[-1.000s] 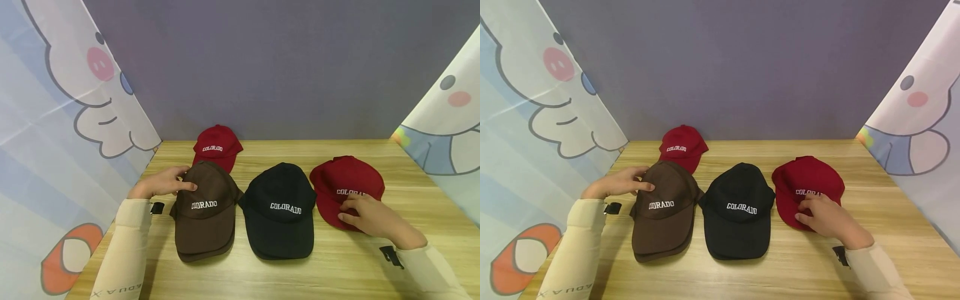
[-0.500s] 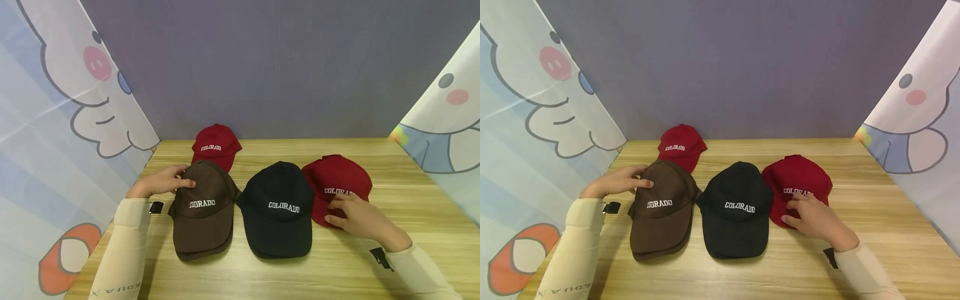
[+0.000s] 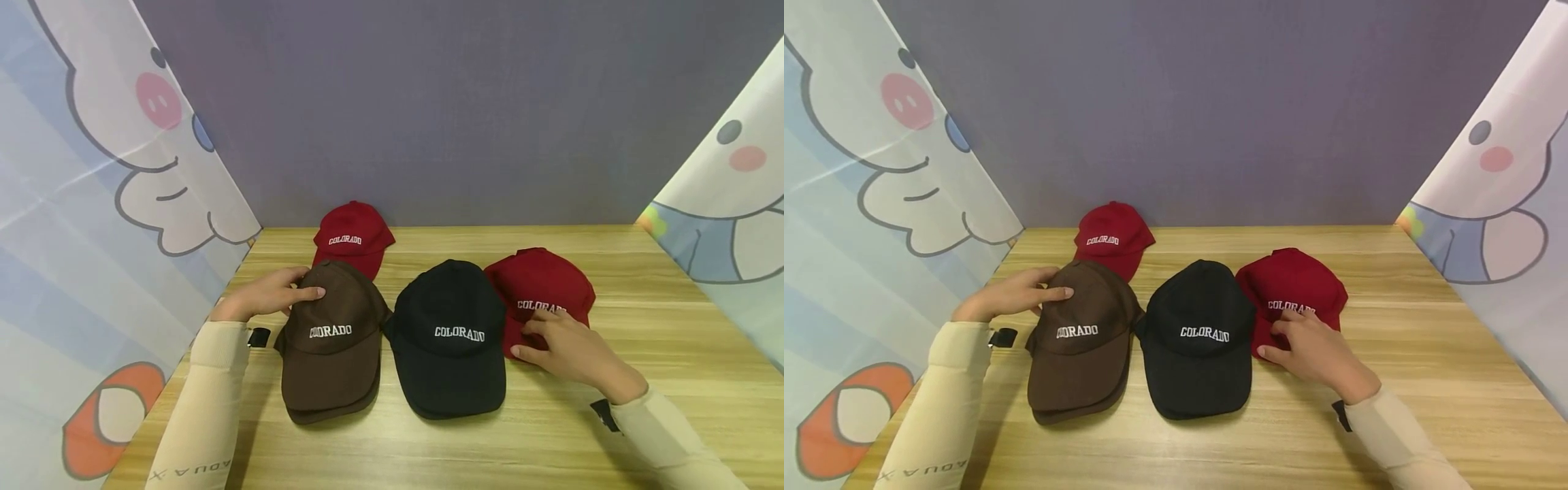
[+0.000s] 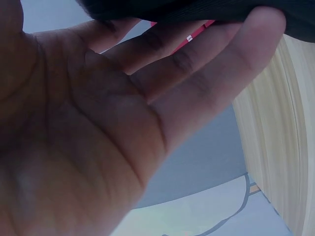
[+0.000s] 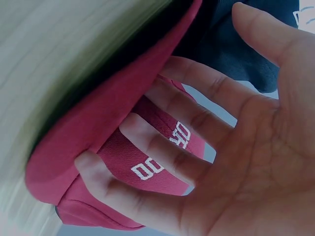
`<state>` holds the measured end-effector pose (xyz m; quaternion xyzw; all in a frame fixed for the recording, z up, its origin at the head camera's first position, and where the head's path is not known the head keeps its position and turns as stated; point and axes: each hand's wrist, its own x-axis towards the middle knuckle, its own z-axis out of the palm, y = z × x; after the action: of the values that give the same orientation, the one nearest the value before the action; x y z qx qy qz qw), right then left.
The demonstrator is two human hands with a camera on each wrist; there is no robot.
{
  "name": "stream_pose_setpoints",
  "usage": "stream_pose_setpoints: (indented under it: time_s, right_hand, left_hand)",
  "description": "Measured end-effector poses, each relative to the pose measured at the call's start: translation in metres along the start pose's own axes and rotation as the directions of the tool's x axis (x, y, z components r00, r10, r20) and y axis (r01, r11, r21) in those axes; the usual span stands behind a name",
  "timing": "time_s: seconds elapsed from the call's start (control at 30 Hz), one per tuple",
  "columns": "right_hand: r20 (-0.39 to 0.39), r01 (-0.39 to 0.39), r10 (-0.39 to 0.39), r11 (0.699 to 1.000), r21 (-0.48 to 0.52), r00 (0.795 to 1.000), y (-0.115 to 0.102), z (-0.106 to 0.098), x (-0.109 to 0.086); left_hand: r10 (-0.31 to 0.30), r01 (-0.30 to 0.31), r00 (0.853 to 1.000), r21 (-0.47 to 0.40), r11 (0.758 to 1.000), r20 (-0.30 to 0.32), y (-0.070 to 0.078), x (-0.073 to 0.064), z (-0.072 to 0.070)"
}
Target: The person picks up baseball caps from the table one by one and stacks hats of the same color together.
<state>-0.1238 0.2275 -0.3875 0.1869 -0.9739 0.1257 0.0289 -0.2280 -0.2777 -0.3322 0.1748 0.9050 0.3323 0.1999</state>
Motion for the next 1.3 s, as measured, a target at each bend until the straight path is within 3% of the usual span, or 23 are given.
stream_pose_setpoints:
  time_s: [0.17, 0.3, 0.53, 0.8, 1.07, 1.2, 1.3]
  right_hand:
    - [-0.022, 0.012, -0.012, 1.000, -0.012, 1.000, 0.003, 0.001, -0.001]
    - [-0.045, 0.022, -0.023, 1.000, -0.015, 0.999, 0.004, 0.001, 0.000]
    - [-0.057, 0.022, -0.022, 1.000, -0.005, 0.998, 0.008, 0.003, 0.001]
    - [-0.066, 0.026, -0.027, 1.000, -0.006, 0.997, 0.010, 0.003, 0.001]
    - [-0.078, 0.049, -0.049, 0.999, -0.004, 0.996, 0.009, 0.005, 0.000]
    - [-0.076, 0.046, -0.046, 0.999, -0.005, 0.996, 0.009, 0.005, 0.000]
    - [-0.078, 0.041, -0.042, 0.999, -0.006, 0.996, 0.010, 0.004, 0.000]
  left_hand:
    - [-0.020, 0.021, 0.999, 0.007, 1.000, -0.039, 0.000, 0.001, -0.002]
    - [-0.020, 0.024, 0.994, 0.033, 0.999, -0.104, -0.005, 0.002, -0.004]
    - [0.049, -0.021, 0.981, 0.149, 0.989, -0.185, -0.024, 0.020, -0.006]
    - [0.194, -0.124, 0.967, 0.360, 0.925, -0.166, -0.037, 0.048, -0.006]
    - [0.275, -0.185, 0.946, 0.411, 0.893, -0.172, -0.043, 0.064, 0.005]
    - [0.268, -0.171, 0.949, 0.442, 0.880, -0.167, -0.045, 0.077, 0.008]
    - [0.207, -0.114, 0.962, 0.429, 0.896, -0.176, -0.045, 0.087, 0.009]
